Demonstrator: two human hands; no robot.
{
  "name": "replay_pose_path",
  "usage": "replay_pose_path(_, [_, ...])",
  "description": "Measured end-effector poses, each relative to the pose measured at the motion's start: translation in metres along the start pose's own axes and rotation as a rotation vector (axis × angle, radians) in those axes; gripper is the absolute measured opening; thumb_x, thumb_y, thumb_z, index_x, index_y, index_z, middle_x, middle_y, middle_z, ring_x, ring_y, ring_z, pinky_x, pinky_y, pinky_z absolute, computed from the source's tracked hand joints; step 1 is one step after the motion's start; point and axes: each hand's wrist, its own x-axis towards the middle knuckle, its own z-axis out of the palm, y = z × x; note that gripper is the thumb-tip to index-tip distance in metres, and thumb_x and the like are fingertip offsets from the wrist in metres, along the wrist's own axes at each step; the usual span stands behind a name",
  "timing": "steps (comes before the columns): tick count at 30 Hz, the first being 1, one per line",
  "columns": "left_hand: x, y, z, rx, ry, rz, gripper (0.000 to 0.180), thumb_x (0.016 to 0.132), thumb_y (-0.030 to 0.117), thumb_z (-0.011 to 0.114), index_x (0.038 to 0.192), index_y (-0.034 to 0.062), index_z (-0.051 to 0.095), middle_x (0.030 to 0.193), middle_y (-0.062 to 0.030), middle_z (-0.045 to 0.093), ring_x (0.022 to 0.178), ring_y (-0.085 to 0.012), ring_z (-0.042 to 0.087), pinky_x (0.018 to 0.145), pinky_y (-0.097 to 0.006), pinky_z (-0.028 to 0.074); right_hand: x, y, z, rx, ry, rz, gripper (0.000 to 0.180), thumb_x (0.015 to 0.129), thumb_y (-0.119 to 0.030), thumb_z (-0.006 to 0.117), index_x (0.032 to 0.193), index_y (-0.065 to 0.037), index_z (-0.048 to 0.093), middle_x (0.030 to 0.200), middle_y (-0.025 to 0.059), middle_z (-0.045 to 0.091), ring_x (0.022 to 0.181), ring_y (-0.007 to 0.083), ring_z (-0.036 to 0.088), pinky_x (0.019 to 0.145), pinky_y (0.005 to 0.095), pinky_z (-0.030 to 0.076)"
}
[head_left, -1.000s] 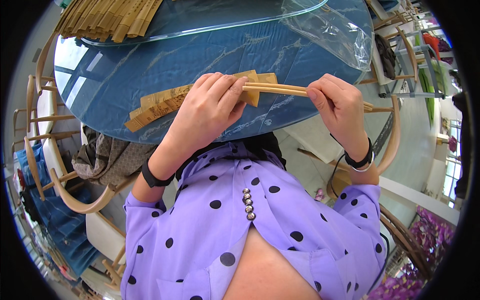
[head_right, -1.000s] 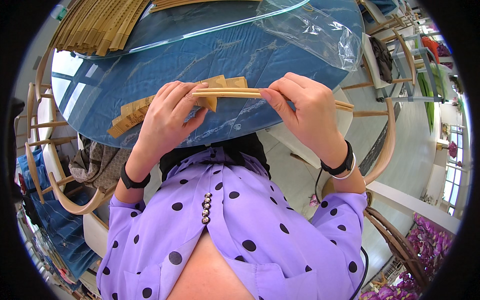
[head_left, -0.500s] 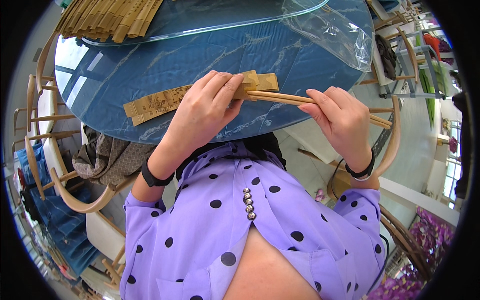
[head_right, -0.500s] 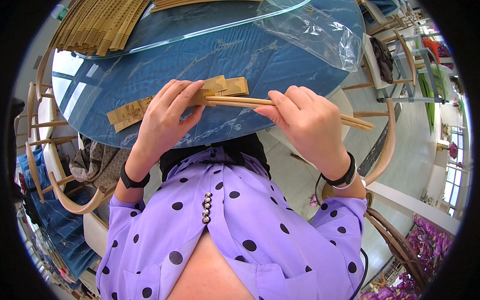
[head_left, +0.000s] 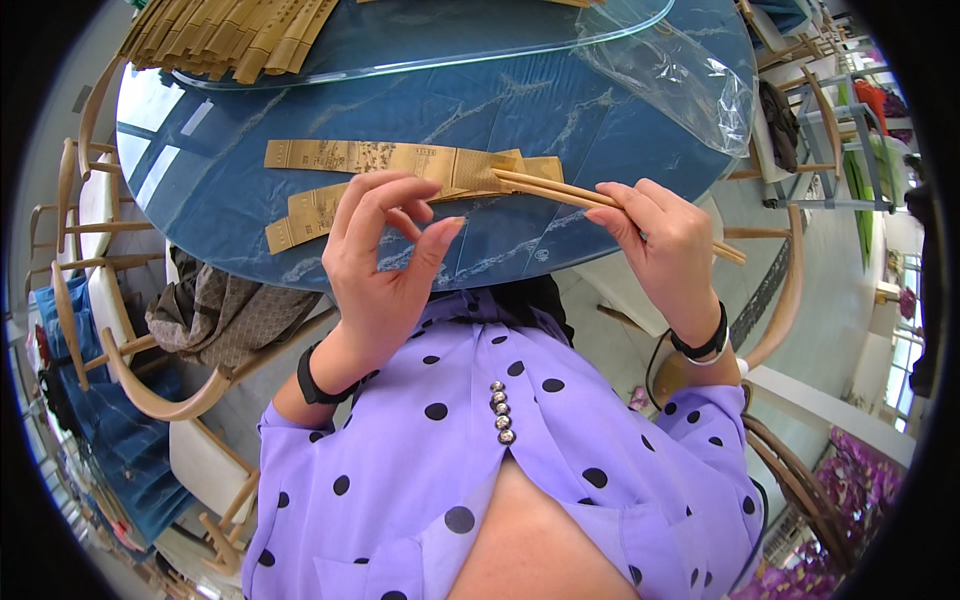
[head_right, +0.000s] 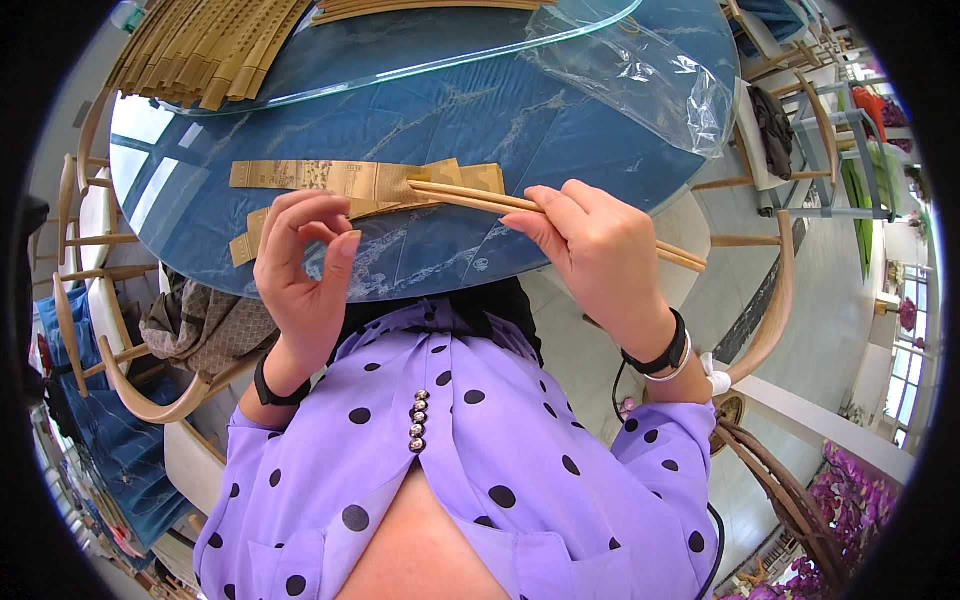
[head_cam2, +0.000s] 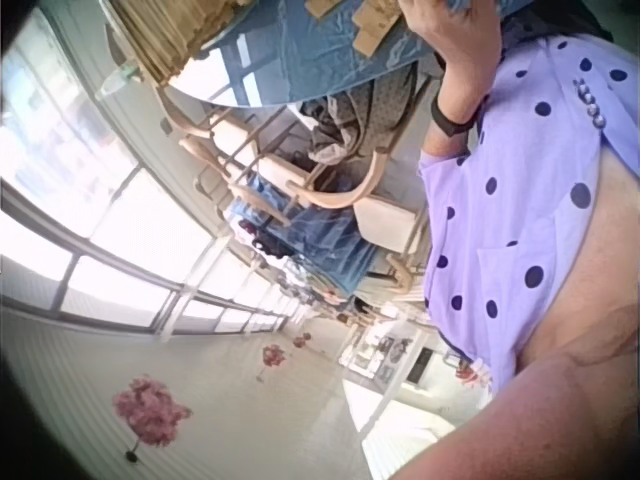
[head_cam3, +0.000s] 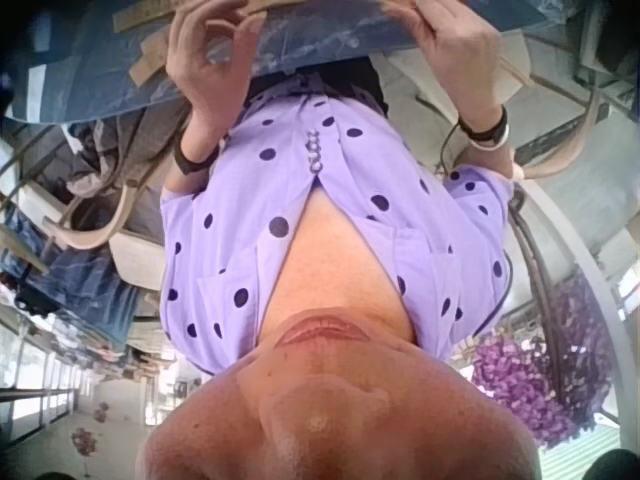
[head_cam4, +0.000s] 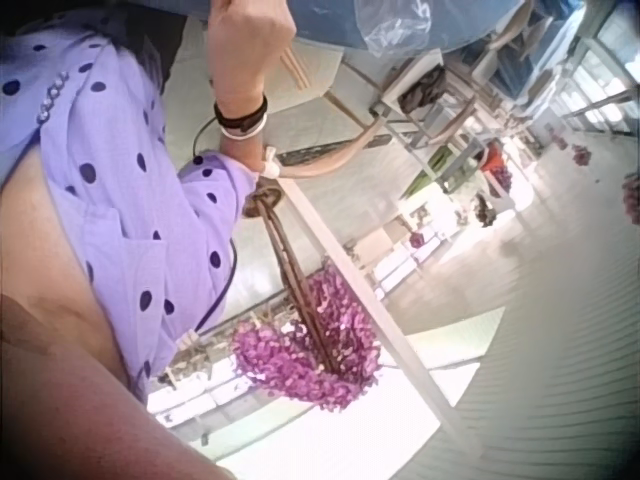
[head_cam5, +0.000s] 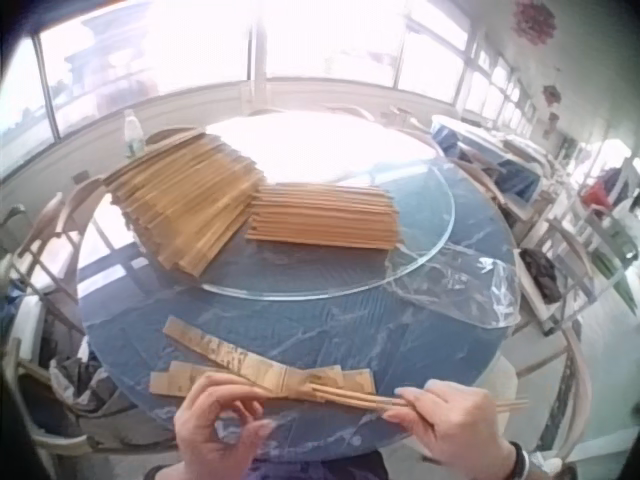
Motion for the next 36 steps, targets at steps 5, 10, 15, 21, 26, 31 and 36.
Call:
replay_pose_path(5, [-0.013,0.001,-0.001,-0.710,-0.086,-0.841,0.031,0.106,0.026,0.061,0.100,-0.0030,0.071,0.081,-0.0029,0.069,0.052,-0.0011,0.046,0.043,-0.017,0.035,0.001,-0.019,0.018,0.064,0.013,-0.014,0.029,0.086,-0.030,0.079,0.095,-0.003,0.073,0.067,0.0055,0.055,0.055,0.0220,0.056,0.049,0.0347,0.043])
replay_pose_path(10, [-0.013,-0.009,0.000,-0.743,0.033,-0.818,0.028,0.105,0.023,0.061,0.096,-0.0016,0.070,0.078,-0.0045,0.069,0.047,-0.0015,0.042,0.039,-0.019,0.030,0.003,-0.036,0.029,0.068,0.015,-0.023,0.028,0.087,-0.026,0.078,0.100,-0.002,0.073,0.069,0.0060,0.055,0.058,0.0223,0.057,0.049,0.0345,0.044])
replay_pose_path(15, [-0.019,-0.012,0.002,-0.706,0.043,-0.804,0.028,0.104,0.023,0.064,0.094,-0.0019,0.071,0.078,-0.0044,0.069,0.047,-0.0021,0.042,0.040,-0.020,0.031,0.002,-0.045,0.032,0.056,0.023,-0.026,0.028,0.088,-0.024,0.078,0.102,0.000,0.072,0.069,0.0065,0.055,0.059,0.0227,0.057,0.050,0.0351,0.046])
replay_pose_path(21, [-0.021,-0.011,0.004,-0.731,0.024,-0.818,0.035,0.104,0.028,0.064,0.092,-0.0039,0.070,0.063,0.0000,0.058,0.047,-0.0038,0.042,0.042,-0.021,0.033,0.000,-0.047,0.035,0.062,0.004,-0.039,0.029,0.088,-0.024,0.078,0.104,0.001,0.071,0.071,0.0066,0.054,0.059,0.0230,0.058,0.050,0.0351,0.046])
replay_pose_path(26, [-0.012,-0.008,0.004,-0.779,0.112,-0.865,0.037,0.104,0.030,0.064,0.088,-0.0028,0.069,0.057,0.0023,0.049,0.046,-0.0043,0.040,0.041,-0.022,0.032,-0.002,-0.052,0.038,0.030,0.024,-0.054,0.032,0.089,-0.024,0.078,0.108,0.000,0.071,0.071,0.0059,0.053,0.059,0.0227,0.057,0.051,0.0347,0.046])
replay_pose_path(31, [-0.003,-0.006,-0.008,-0.707,0.223,-0.718,0.032,0.103,0.028,0.066,0.087,0.0003,0.069,0.058,0.0024,0.049,0.046,-0.0038,0.038,0.042,-0.022,0.031,-0.002,-0.048,0.041,0.129,0.026,-0.075,0.033,0.090,-0.025,0.077,0.112,-0.001,0.071,0.072,0.0062,0.055,0.058,0.0222,0.056,0.050,0.0343,0.045])
replay_pose_path(36, [0.009,-0.011,-0.038,-0.655,0.446,-0.481,0.026,0.103,0.024,0.066,0.089,0.0026,0.070,0.059,0.0025,0.049,0.046,-0.0036,0.038,0.042,-0.021,0.030,-0.017,-0.016,0.022,0.147,0.019,-0.127,0.033,0.095,-0.032,0.071,0.109,-0.002,0.072,0.070,0.0055,0.054,0.057,0.0205,0.054,0.049,0.0331,0.041])
